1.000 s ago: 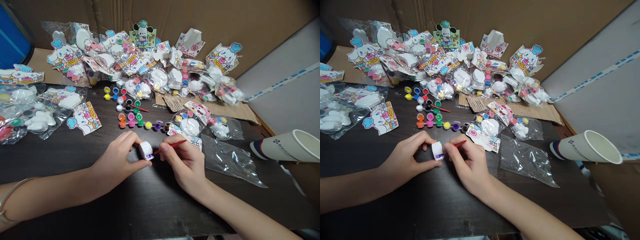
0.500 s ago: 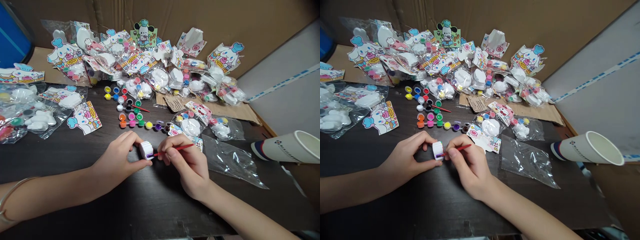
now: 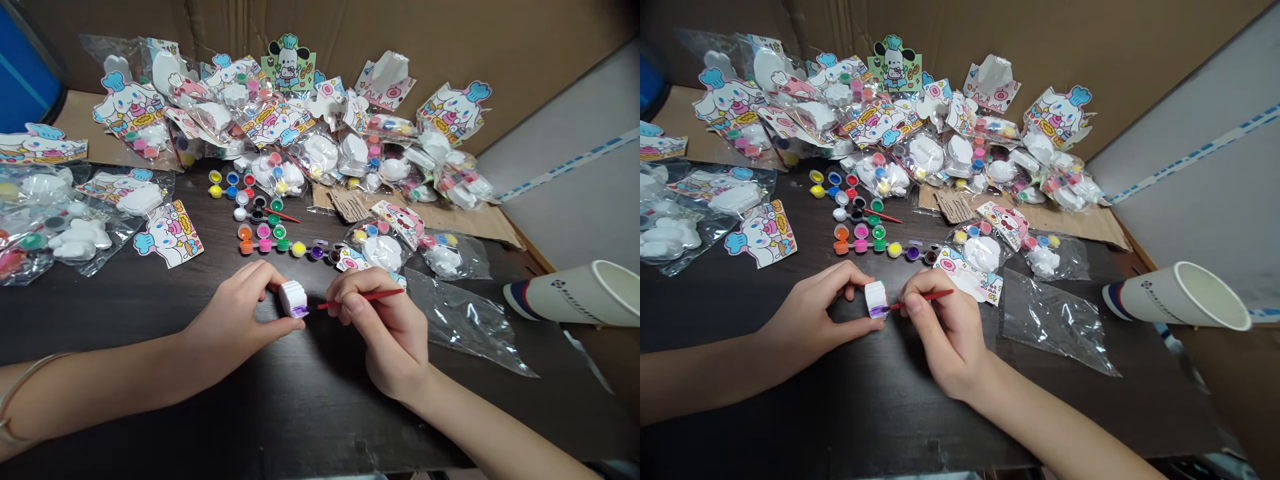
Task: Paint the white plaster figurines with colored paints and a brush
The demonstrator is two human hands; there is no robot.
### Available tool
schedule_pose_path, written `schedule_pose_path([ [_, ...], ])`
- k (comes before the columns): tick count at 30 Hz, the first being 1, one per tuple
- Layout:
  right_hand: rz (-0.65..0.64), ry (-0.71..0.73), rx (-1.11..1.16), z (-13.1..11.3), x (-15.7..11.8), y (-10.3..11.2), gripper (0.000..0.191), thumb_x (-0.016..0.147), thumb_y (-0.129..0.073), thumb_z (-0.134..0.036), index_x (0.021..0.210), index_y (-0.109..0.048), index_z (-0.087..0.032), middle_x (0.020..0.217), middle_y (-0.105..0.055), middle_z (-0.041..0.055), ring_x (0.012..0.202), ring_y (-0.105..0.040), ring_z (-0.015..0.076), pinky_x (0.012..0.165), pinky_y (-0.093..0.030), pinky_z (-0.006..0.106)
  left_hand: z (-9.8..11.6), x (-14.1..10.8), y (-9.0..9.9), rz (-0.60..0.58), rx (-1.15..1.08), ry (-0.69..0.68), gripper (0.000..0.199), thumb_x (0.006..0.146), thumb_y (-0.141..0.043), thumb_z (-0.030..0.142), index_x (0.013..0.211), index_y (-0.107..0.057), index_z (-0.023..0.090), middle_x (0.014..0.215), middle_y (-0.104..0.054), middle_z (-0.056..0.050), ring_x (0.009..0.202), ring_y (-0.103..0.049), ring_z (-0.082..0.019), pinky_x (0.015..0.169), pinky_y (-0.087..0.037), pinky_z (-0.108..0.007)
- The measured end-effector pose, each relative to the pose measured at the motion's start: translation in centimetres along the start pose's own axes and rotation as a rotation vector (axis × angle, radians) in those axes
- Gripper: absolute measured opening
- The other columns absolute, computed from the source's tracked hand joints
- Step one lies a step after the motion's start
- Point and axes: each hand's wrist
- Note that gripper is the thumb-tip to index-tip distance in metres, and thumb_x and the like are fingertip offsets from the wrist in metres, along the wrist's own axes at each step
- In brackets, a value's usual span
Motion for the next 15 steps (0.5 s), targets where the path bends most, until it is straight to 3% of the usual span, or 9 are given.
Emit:
schedule_pose_path([
  [5,-0.095,0.024,-0.030,-0.13,0.21,-0.11,0.015,0.089,-0.043,-0.007,0.082,-0.050,-0.019,0.070,-0.051,-0.0011,0.064,-0.051,0.0101,0.058,-0.043,0.023,-0.04,-0.04,-0.03,-0.001,-0.004,-0.002,0.025,0.064,-0.077,0.018,0.072,-0.054,0.020,0.067,-0.052,0.006,0.062,-0.049,-0.013,0.062,-0.043,-0.024],
  [10,-0.037,0.018,-0.141,0.01,0.14,0.28,0.016,0.090,-0.044,-0.008,0.080,-0.051,-0.019,0.068,-0.051,-0.0011,0.061,-0.050,0.0099,0.056,-0.042,0.023,-0.03,-0.07,-0.01,-0.002,0.008,0.007,0.025,0.063,-0.078,0.019,0.073,-0.055,0.020,0.067,-0.053,0.006,0.063,-0.049,-0.014,0.062,-0.043,-0.025],
  [15,-0.030,0.044,-0.069,-0.24,0.29,0.12,0.016,0.089,-0.045,-0.006,0.081,-0.051,-0.019,0.068,-0.052,-0.0016,0.063,-0.054,0.0101,0.059,-0.045,0.023,-0.13,-0.11,0.00,-0.003,0.005,-0.005,0.025,0.064,-0.077,0.018,0.073,-0.055,0.020,0.067,-0.053,0.006,0.063,-0.049,-0.013,0.061,-0.042,-0.024],
])
Point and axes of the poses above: each hand's wrist, its own x-axis towards the middle knuckle, its own y-axis out of the back of the hand, z = x × y
